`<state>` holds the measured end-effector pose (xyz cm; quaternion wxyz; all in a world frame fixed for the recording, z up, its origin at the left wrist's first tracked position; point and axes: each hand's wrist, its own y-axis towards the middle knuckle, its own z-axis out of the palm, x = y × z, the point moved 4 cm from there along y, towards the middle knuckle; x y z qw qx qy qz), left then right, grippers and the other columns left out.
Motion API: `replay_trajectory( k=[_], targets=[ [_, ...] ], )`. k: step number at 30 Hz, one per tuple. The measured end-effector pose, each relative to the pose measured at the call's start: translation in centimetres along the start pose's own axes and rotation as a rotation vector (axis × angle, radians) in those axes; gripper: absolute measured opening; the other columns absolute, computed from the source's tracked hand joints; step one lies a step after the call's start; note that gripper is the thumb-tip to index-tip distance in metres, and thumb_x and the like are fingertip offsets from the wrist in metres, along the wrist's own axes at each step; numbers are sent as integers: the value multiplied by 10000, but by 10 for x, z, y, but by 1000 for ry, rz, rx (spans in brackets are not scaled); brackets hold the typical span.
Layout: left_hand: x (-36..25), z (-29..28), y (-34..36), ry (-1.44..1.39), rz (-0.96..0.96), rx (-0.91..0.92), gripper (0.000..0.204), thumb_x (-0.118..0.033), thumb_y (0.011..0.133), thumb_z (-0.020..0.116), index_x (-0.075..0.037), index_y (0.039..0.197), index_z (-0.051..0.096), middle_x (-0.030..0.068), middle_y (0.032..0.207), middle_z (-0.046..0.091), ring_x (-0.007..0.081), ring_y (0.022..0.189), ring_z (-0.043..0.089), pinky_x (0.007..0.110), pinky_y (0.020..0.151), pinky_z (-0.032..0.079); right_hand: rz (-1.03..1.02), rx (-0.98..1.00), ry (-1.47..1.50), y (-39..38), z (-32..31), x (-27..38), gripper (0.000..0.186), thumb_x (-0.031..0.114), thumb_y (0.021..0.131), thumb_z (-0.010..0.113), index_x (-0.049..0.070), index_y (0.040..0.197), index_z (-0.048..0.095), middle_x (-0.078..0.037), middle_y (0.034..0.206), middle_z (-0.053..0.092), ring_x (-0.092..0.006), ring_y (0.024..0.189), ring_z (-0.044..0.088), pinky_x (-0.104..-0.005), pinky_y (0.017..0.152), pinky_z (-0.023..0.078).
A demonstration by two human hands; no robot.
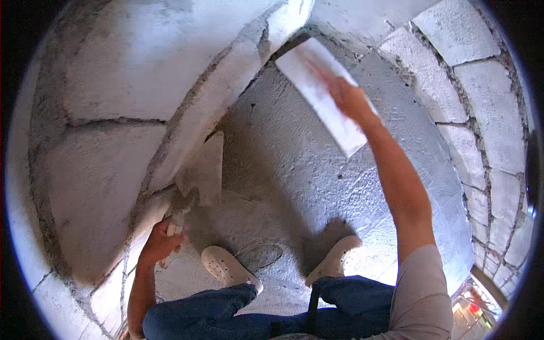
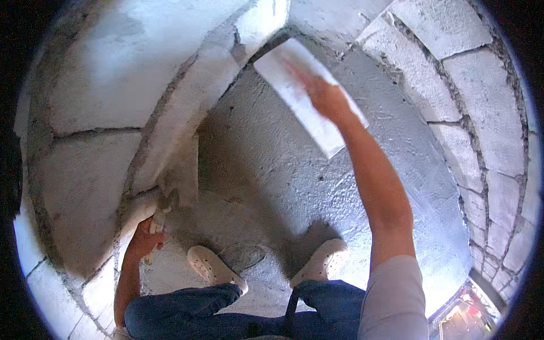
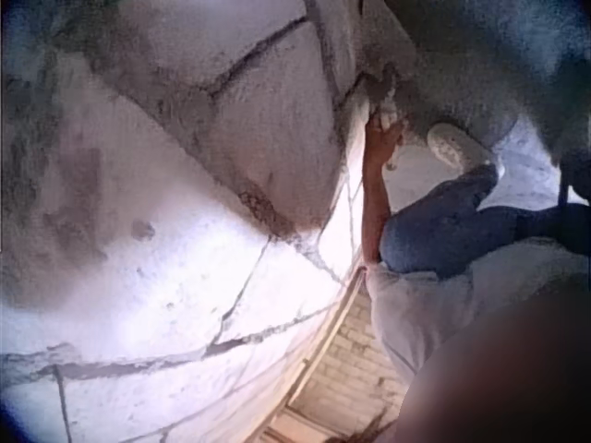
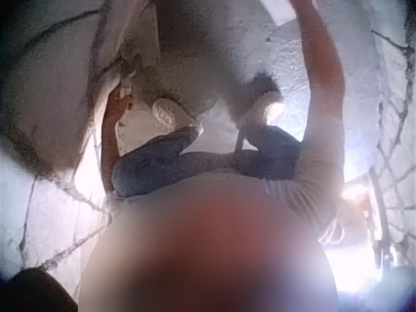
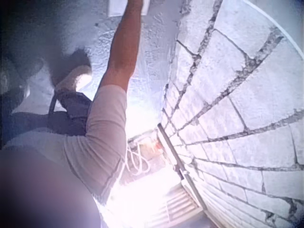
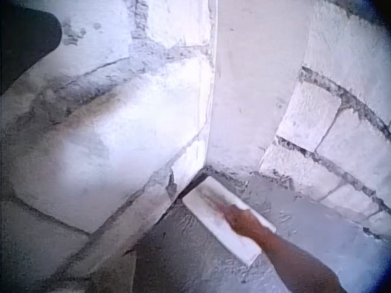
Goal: Smoothing wet concrete on a floor or wall base using a hand trowel and a float.
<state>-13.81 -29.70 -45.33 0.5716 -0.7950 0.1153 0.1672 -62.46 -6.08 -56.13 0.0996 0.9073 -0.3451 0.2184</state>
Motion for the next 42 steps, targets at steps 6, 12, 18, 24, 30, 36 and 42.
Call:
replay_trajectory(
  k=[6,12,18,24,30,36,42],
  targets=[
    [-23,-3,-2,-117,171,27,311,-81,772,674,-36,1065,581,31,790,607,111,617,557,289,526,480,-201,582,28,-98,87,123,336,236,949,398,93,1230,514,-229,902,648,-382,836,647,-492,730,512],
    [-21,-9,-12,-35,109,12,322,-72,774,671,-36,1077,569,31,772,593,92,594,540,274,513,472,-135,445,-11,-67,58,100,353,229,919,442,125,1246,527,-222,965,650,-383,893,640,-475,771,503],
    [-1,-8,-8,-125,148,6,342,-79,751,684,-20,1067,569,34,769,591,99,595,544,286,515,477,100,98,-73,9,-8,-31,344,283,918,467,93,1201,509,-243,921,637,-425,789,631,-512,661,500],
    [-29,-4,-5,-33,64,-30,337,-70,742,676,-20,1058,572,37,781,592,108,610,554,287,521,481,-43,461,62,-59,50,71,327,259,910,468,72,1177,496,-243,893,634,-414,799,627,-504,717,495],
    [-25,-6,-6,5,103,-62,324,-50,745,660,-17,1055,574,36,769,584,102,596,534,285,501,464,-330,301,51,-96,36,26,314,239,887,518,73,1154,513,-214,848,631,-386,657,621,-475,572,500],
    [-31,-6,-9,-71,118,-47,307,-43,757,646,-16,1054,574,42,749,584,101,568,519,275,487,446,-88,298,66,-67,58,63,309,282,912,494,70,1137,508,-232,803,616,-404,644,606,-480,588,491],
    [-42,-11,-17,-14,122,-56,300,-62,765,644,-13,1052,573,45,753,581,99,570,520,272,486,451,-278,535,-48,-113,42,59,489,278,886,509,192,1356,399,-174,823,663,-346,710,650,-472,627,515]
  ],
)
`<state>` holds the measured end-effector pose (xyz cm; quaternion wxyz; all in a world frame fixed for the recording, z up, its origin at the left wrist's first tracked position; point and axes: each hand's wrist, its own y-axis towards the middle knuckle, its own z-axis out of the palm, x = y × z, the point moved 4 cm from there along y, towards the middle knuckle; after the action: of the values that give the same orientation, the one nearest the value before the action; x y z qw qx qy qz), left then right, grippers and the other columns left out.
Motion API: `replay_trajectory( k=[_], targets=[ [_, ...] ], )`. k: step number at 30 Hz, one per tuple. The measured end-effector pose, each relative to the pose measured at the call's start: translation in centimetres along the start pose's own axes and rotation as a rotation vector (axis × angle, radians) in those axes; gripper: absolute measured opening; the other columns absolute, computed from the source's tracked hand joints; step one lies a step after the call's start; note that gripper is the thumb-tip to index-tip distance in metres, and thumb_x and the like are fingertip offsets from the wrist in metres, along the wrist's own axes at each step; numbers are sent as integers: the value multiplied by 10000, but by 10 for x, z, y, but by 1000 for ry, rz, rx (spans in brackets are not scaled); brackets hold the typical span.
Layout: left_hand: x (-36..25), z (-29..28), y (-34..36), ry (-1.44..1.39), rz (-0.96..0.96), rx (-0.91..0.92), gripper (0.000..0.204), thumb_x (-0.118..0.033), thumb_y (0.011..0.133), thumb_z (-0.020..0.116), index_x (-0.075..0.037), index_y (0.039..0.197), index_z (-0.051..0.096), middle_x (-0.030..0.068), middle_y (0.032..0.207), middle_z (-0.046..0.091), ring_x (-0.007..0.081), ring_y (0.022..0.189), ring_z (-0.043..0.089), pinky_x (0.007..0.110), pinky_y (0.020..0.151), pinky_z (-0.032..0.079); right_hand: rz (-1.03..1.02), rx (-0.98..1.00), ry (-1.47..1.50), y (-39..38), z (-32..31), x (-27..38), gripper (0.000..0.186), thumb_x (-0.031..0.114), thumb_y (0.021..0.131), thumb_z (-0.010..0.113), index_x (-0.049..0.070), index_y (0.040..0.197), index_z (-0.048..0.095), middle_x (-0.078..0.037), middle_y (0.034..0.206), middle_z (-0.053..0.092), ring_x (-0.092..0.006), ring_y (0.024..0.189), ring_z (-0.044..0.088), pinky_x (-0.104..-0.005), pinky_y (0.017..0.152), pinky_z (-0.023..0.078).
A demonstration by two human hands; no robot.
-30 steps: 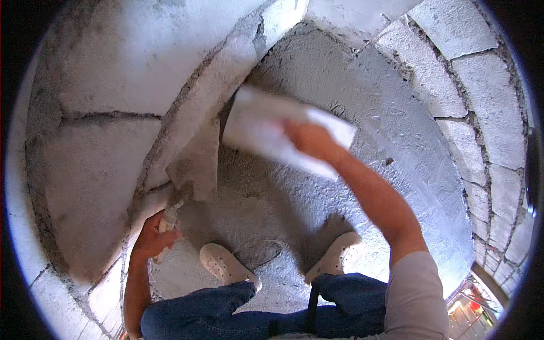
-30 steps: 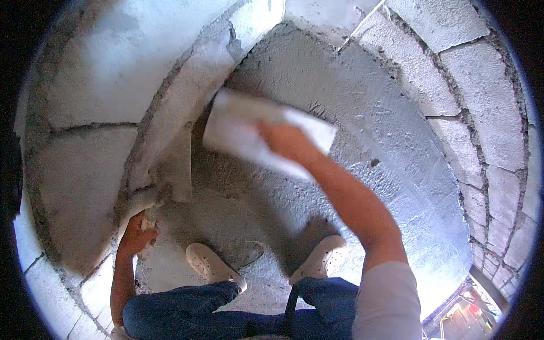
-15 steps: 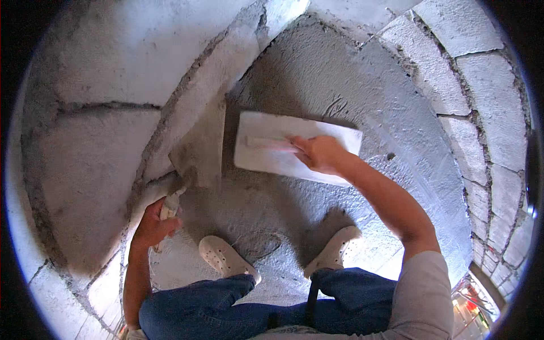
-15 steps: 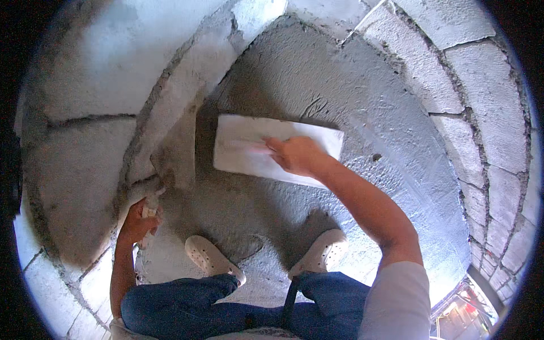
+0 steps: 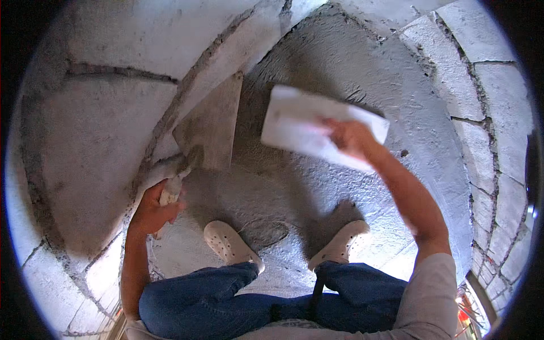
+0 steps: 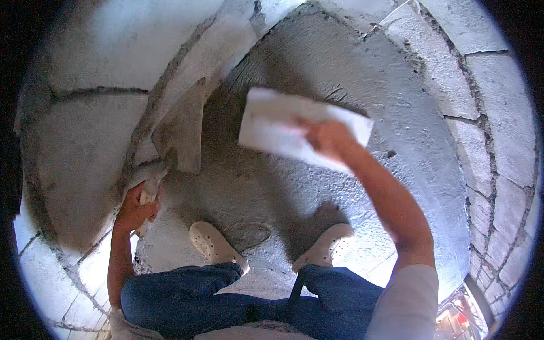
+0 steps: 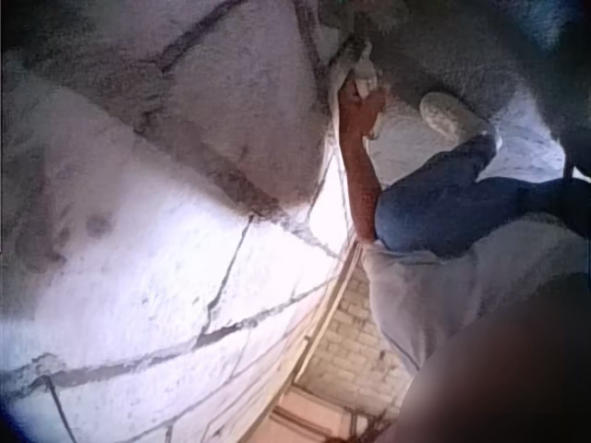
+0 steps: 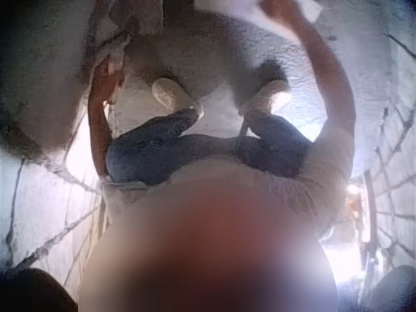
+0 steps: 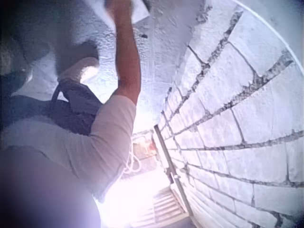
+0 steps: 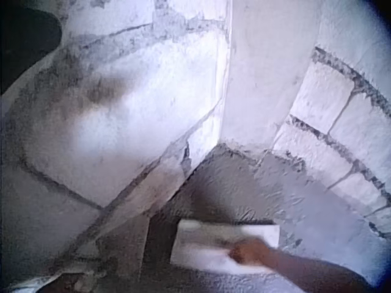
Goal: Smoothing wet concrete on a floor or wall base using a hand trowel and a float.
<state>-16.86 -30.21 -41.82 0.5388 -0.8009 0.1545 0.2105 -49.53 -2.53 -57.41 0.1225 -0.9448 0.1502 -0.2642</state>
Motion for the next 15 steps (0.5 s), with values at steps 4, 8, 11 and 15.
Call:
replay_trajectory(
  k=[4,8,11,15],
  targets=[
    [-2,3,0,-19,19,19,318,-77,754,668,-13,1052,577,42,773,587,95,582,522,271,489,452,317,-116,35,45,-24,-8,415,263,903,477,106,1286,439,-204,817,649,-390,730,635,-485,632,505],
    [-5,-1,4,7,54,45,348,-74,748,677,-15,1076,581,36,781,594,86,593,523,267,492,451,85,-135,126,40,14,42,410,248,901,485,126,1291,457,-198,825,653,-376,746,642,-494,658,504],
    [-6,-1,0,-7,19,25,354,-66,751,669,-14,1090,580,31,767,588,81,585,519,267,488,447,-72,63,-77,5,19,58,426,228,887,506,171,1308,467,-163,872,669,-336,786,657,-453,699,522],
    [3,-11,-21,44,-50,-38,352,-52,749,660,-20,1091,581,25,748,579,80,577,518,269,483,445,310,-187,96,22,-48,-2,360,273,894,505,106,1212,536,-203,871,651,-365,784,643,-476,682,500]
  ],
)
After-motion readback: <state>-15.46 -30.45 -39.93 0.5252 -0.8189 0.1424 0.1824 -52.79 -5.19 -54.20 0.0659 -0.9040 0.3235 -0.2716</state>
